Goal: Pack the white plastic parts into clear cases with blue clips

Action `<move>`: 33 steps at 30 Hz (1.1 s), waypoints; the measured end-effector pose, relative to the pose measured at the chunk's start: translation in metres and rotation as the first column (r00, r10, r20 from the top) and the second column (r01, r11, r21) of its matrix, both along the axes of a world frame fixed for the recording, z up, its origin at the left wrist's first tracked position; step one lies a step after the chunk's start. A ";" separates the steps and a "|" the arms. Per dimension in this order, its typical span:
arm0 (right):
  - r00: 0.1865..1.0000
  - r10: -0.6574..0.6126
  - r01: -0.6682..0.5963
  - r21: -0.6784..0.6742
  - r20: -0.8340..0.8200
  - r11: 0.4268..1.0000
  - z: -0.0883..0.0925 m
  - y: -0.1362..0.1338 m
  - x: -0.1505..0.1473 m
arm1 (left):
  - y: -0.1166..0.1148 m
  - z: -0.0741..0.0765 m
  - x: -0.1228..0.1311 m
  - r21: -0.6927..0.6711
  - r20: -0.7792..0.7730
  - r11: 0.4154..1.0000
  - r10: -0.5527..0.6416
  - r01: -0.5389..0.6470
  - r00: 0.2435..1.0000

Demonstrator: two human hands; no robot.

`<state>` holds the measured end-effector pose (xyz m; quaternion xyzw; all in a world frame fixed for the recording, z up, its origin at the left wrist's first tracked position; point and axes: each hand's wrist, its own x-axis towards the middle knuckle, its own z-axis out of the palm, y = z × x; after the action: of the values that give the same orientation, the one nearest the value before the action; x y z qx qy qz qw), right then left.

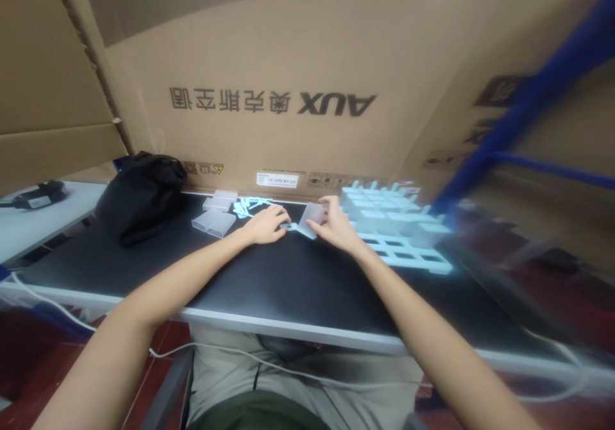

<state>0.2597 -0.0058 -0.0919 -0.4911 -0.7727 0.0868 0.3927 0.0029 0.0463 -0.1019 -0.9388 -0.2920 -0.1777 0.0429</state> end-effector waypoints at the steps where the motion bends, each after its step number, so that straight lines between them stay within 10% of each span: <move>1: 0.999 -0.013 0.013 0.003 -0.029 1.000 0.001 0.000 0.002 | 0.002 -0.001 0.000 0.017 0.002 0.998 0.056 -0.056 0.998; 12: 0.999 -0.013 0.013 0.002 0.046 1.000 0.006 -0.005 -0.004 | 0.018 0.005 -0.013 0.086 -0.023 0.955 0.286 -0.283 0.958; 33: 0.988 -0.155 0.154 0.018 0.017 0.988 0.010 -0.005 0.008 | 0.016 0.000 0.009 0.029 0.010 0.995 0.099 -0.100 0.995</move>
<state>0.2673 -0.0112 -0.0821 -0.5471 -0.7366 0.0453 0.3951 0.0116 0.0623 -0.1019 -0.9215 -0.3359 -0.1837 0.0644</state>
